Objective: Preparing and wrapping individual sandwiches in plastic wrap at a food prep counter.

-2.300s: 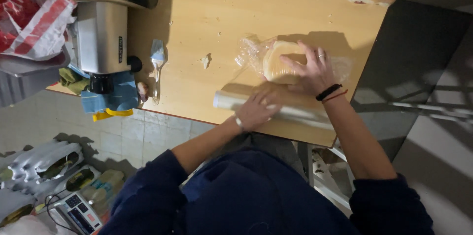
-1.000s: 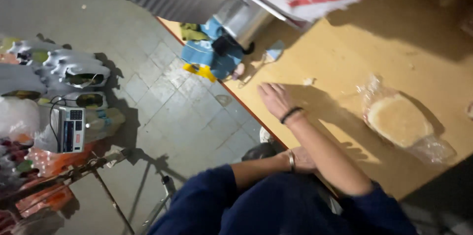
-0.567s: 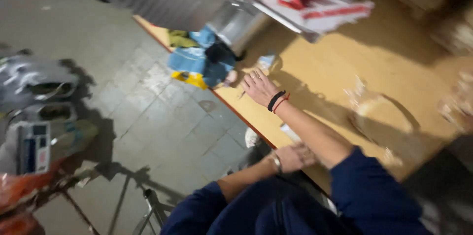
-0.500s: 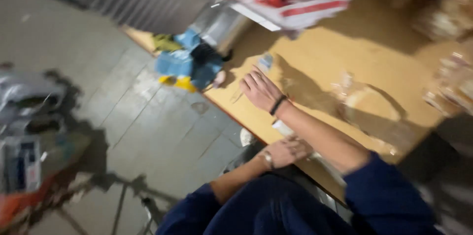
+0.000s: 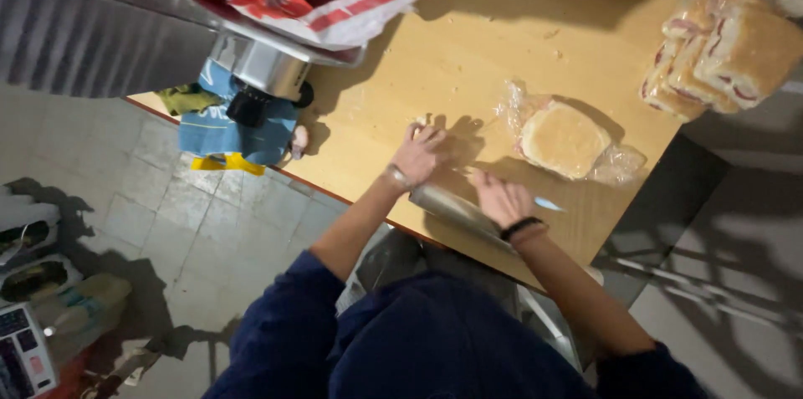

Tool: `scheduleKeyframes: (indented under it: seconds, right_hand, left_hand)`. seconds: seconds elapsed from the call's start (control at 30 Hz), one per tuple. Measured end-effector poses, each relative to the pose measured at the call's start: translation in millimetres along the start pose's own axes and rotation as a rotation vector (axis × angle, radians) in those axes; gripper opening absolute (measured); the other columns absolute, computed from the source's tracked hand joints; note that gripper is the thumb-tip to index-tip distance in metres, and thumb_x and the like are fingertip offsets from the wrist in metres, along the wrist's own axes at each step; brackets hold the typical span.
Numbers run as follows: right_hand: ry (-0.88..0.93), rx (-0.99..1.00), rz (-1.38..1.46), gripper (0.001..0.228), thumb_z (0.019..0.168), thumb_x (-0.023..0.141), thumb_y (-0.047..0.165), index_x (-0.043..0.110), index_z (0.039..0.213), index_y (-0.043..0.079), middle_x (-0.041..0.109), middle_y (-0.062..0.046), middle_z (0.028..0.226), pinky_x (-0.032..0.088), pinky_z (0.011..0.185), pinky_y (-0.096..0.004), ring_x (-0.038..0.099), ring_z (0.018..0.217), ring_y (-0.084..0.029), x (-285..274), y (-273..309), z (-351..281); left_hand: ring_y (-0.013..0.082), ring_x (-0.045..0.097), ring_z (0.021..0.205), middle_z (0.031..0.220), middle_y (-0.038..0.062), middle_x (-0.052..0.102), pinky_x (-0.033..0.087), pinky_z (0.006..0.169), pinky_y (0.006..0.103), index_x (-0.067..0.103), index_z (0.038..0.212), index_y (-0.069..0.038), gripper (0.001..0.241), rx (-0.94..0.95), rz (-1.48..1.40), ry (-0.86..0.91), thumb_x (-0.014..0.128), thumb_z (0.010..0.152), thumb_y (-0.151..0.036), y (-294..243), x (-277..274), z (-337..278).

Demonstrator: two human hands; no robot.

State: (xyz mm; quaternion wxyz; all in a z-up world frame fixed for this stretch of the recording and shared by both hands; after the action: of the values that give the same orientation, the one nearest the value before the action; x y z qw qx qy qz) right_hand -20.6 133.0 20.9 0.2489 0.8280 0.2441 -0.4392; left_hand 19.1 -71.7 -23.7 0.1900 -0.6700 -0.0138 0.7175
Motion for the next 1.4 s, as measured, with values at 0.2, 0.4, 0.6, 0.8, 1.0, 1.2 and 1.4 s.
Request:
scheduleKeyframes:
  seconds: [0.2, 0.4, 0.6, 0.8, 1.0, 1.2, 1.4]
  right_hand:
    - [-0.071, -0.047, -0.092, 0.015, 0.095, 0.047, 0.011, 0.048, 0.110, 0.008, 0.069, -0.018, 0.096, 0.057, 0.054, -0.052, 0.072, 0.070, -0.039, 20, 22, 31]
    - [-0.180, -0.042, -0.092, 0.022, 0.084, 0.053, 0.011, 0.051, 0.105, 0.009, 0.068, -0.018, 0.084, 0.054, 0.051, -0.051, 0.070, 0.063, -0.036, 29, 6, 23]
    - [-0.008, 0.127, -0.037, 0.017, 0.100, 0.047, 0.020, 0.059, 0.106, 0.009, 0.071, -0.017, 0.091, 0.058, 0.061, -0.052, 0.072, 0.078, -0.038, 46, -105, -63]
    - [0.199, 0.511, -0.095, 0.027, 0.102, 0.043, 0.023, 0.062, 0.119, 0.018, 0.074, -0.015, 0.105, 0.060, 0.074, -0.051, 0.073, 0.092, -0.036, 69, -241, -209]
    - [0.402, 0.705, -0.210, 0.029, 0.110, 0.038, 0.026, 0.057, 0.124, 0.009, 0.075, -0.019, 0.100, 0.061, 0.071, -0.047, 0.076, 0.088, -0.035, 27, -240, -250]
    - [-0.143, 0.026, -0.189, 0.023, 0.090, 0.051, 0.018, 0.063, 0.107, 0.009, 0.067, -0.015, 0.099, 0.056, 0.081, -0.048, 0.068, 0.093, -0.032, -50, -98, -155]
    - [-0.171, -0.127, 0.179, 0.021, 0.100, 0.056, 0.022, 0.066, 0.110, 0.006, 0.065, -0.010, 0.107, 0.054, 0.089, -0.046, 0.062, 0.104, -0.031, -44, 11, -65]
  left_hand:
    - [0.0280, 0.037, 0.139, 0.149, 0.004, 0.046, 0.022, 0.115, 0.0630, 0.061, 0.136, -0.046, 0.067, 0.054, -0.007, 0.305, 0.080, 0.072, -0.053, 7, -15, 25]
    - [0.0311, 0.029, 0.142, 0.160, 0.004, 0.033, 0.016, 0.111, 0.0662, 0.044, 0.145, -0.054, 0.085, 0.006, 0.051, 0.452, 0.079, 0.068, -0.062, 8, -9, 31]
    - [0.0305, 0.029, 0.145, 0.158, 0.006, 0.037, 0.017, 0.113, 0.0666, 0.040, 0.150, -0.054, 0.088, -0.010, 0.055, 0.414, 0.079, 0.072, -0.064, 2, -17, 32]
    - [0.0285, 0.034, 0.143, 0.153, 0.006, 0.043, 0.021, 0.113, 0.0635, 0.047, 0.147, -0.053, 0.094, -0.008, 0.065, 0.332, 0.087, 0.062, -0.057, -3, -30, 39]
    - [0.0317, 0.036, 0.139, 0.149, 0.012, 0.044, 0.021, 0.113, 0.0623, 0.053, 0.145, -0.037, 0.095, 0.026, 0.164, 0.331, 0.088, 0.059, -0.056, -15, -38, 43]
    - [0.0307, 0.045, 0.131, 0.134, 0.011, 0.052, 0.027, 0.105, 0.0620, 0.060, 0.133, -0.020, 0.094, -0.211, -0.097, 0.165, 0.090, 0.051, -0.055, -44, -82, 35]
    - [0.0446, 0.069, 0.089, 0.116, 0.029, 0.065, 0.058, 0.074, 0.0492, 0.041, 0.146, 0.004, 0.093, -0.120, -0.501, 0.276, 0.078, 0.081, -0.052, -117, -89, -10]
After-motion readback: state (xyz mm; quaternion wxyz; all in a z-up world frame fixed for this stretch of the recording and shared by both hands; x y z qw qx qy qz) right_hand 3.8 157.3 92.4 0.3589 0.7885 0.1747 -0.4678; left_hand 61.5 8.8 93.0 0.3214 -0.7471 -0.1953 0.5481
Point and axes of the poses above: each hand's wrist, its own z-axis towards the middle knuckle, its own x-axis out of the palm, y = z × x, the point moved 4 cm from there along z, towards the middle knuckle
